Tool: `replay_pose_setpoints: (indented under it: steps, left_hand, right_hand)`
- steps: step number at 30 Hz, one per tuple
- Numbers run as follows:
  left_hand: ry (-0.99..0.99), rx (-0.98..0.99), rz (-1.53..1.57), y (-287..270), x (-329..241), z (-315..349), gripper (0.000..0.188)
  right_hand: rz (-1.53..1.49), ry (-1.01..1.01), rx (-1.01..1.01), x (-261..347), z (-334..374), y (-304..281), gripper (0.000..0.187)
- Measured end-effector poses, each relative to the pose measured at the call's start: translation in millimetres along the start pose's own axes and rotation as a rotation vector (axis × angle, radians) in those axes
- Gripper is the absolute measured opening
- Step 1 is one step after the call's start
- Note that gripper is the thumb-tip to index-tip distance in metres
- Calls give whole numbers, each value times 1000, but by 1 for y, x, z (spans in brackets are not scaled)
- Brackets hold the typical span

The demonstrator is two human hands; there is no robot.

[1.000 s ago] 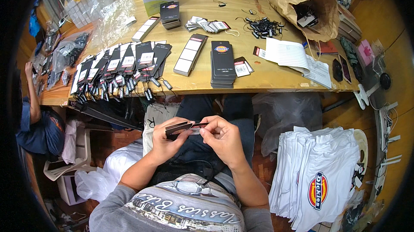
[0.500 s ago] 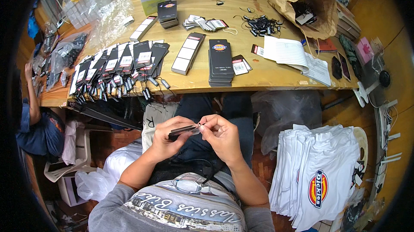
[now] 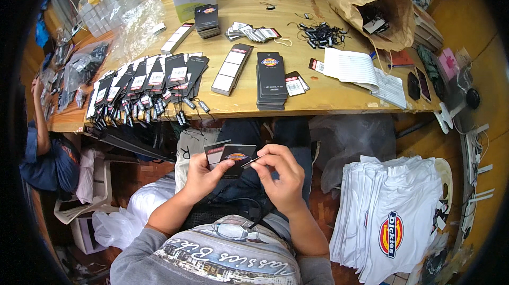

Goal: The person sits on the floor and repeatedly picks up small black tags and plastic fasteners from a table. They thread the fasteners through the tags and place the completed items into a pile.

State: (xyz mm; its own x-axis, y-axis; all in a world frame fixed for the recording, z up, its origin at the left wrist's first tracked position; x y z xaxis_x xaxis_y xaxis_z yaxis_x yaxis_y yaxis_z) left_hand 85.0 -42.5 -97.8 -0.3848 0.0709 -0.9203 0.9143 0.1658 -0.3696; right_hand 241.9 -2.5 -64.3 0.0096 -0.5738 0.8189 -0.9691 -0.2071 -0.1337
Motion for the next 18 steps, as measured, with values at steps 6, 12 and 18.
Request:
replay_pose_setpoints:
  steps: [6,12,18]
  left_hand:
    - [238,-21,-41,-2,-26,2,28]
    - [424,-64,-177,-3,-31,3,32]
    - [669,-145,-442,-3,-34,5,40]
  right_hand:
    - [126,-83,27,5,3,3,13]
    - [109,-71,30,7,1,5,13]
    - [43,69,30,8,3,11,13]
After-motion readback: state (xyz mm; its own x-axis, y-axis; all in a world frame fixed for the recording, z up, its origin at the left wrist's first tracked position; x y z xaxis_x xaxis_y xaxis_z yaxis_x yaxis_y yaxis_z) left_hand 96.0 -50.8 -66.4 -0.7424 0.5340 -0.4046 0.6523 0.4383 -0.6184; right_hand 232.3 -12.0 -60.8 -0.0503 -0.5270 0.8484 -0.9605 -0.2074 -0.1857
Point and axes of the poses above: each hand's wrist, its own z-axis away from the middle knuckle, its own y-axis out of the palm, x = y × z, the point moved 3 cm from there along -z, towards the middle knuckle, and after that the axes turned 11 degrees about -z, right-handed, at the moved point
